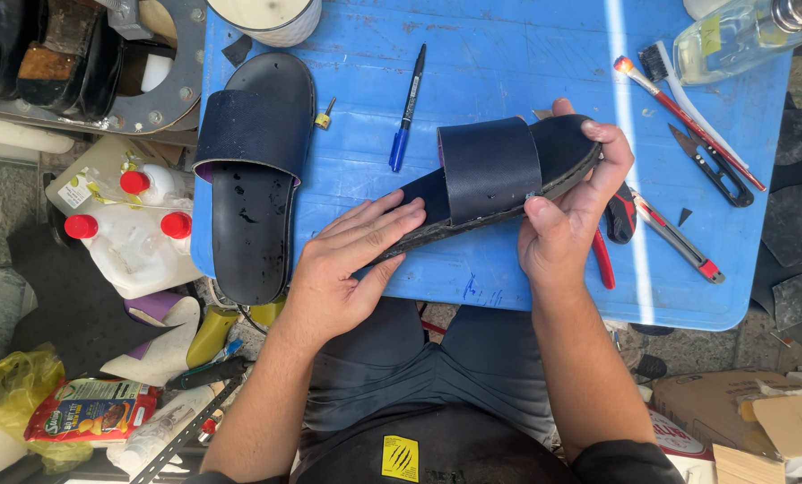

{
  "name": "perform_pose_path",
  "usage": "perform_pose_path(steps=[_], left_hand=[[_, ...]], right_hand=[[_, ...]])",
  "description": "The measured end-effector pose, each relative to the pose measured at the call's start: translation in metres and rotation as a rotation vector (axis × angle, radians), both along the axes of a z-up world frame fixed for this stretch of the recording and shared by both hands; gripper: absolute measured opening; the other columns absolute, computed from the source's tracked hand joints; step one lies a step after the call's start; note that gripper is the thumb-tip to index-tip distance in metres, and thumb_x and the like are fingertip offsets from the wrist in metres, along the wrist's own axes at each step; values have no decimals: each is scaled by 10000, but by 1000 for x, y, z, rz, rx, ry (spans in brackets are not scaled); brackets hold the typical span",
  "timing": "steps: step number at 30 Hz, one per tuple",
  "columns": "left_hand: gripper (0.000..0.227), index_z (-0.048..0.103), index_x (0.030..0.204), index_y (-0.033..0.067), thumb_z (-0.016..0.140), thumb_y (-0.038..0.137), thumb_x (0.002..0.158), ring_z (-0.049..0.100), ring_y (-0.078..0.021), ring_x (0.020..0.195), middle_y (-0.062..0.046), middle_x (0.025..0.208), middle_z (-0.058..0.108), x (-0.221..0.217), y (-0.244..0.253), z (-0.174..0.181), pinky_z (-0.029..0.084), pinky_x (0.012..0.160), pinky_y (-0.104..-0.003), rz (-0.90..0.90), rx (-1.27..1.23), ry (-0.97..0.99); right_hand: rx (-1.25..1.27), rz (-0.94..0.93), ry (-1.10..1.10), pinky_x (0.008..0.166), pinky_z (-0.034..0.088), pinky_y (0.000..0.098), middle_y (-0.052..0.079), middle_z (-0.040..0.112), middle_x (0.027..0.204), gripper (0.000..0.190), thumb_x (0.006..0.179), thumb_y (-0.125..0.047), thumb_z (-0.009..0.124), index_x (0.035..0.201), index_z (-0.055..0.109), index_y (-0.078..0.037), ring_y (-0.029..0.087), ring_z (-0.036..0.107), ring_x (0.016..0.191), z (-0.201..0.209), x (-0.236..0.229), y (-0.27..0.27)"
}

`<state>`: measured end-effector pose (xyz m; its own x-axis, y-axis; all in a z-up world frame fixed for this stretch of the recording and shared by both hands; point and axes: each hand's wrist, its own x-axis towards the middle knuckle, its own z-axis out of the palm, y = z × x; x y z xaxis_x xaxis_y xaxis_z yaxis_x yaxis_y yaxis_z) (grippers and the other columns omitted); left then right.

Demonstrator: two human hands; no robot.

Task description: The person inspects a pair of black slide slippers, then uses a rotary tool to grind and smooth the edges of the sole and strap. The person handles the slippers by hand and uses the rotary tool to shape the material.

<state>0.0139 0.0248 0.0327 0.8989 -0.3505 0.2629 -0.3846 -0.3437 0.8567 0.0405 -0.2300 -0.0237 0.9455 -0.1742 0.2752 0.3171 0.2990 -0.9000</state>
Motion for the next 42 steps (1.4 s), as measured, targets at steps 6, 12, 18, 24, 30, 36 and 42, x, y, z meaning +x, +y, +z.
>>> perform_pose_path(steps=[6, 12, 18, 24, 30, 36, 42], left_hand=[[452, 668, 1362, 132, 735, 87, 918, 580, -294, 1415, -74, 1395, 686, -5, -3, 3, 420, 1222, -498, 14, 72, -23], [429, 652, 1365, 125, 750, 106, 947, 614, -275, 1383, -65, 1377, 689, -7, -4, 8, 492, 1188, -449, 97, 94, -68], [434, 672, 1341, 143, 768, 133, 918, 639, -264, 1332, -61, 1330, 713, -13, 4, 11, 503, 1152, -456, 153, 204, -100], [455, 669, 1351, 164, 779, 158, 910, 646, -252, 1315, -48, 1336, 705, -11, 7, 5, 524, 1129, -468, 142, 232, -124], [454, 666, 1351, 168, 779, 169, 912, 648, -253, 1313, -46, 1339, 706, -10, 9, 3, 538, 1112, -461, 147, 204, -91], [442, 670, 1348, 172, 776, 164, 919, 657, -257, 1311, -35, 1332, 711, -11, 6, 3, 535, 1119, -468, 165, 205, -119], [447, 675, 1343, 177, 792, 192, 912, 666, -246, 1286, -39, 1319, 712, -12, 4, 3, 549, 1090, -453, 160, 267, -166]], right_hand=[[-23, -49, 1, 1237, 357, 402, 244, 427, 1512, 624, 1030, -390, 750, 1435, 354, -127, 266, 451, 1379, 0, 2, 3], [-571, -176, -15, 1325, 209, 416, 276, 406, 1584, 448, 1107, -372, 458, 1456, 424, -94, 294, 235, 1580, 15, 1, 13], [-507, 38, -81, 1261, 358, 378, 249, 155, 1689, 410, 1095, -349, 617, 1385, 494, -86, 222, 415, 1487, 16, 0, 15], [-523, -15, -34, 1150, 459, 347, 259, 183, 1692, 248, 1083, -287, 570, 1233, 578, -90, 160, 584, 1263, 5, -1, 12], [-702, -174, -16, 1322, 259, 418, 288, 211, 1732, 249, 1122, -250, 489, 1181, 625, -51, 322, 286, 1586, 10, -3, 20], [-494, -4, -36, 1266, 301, 475, 293, 27, 1676, 336, 1020, -266, 554, 1257, 546, -28, 366, 324, 1520, 16, -2, 22], [-589, -100, -56, 1313, 194, 429, 246, 201, 1728, 226, 1135, -210, 511, 1114, 649, -32, 326, 236, 1605, 7, -2, 17]])
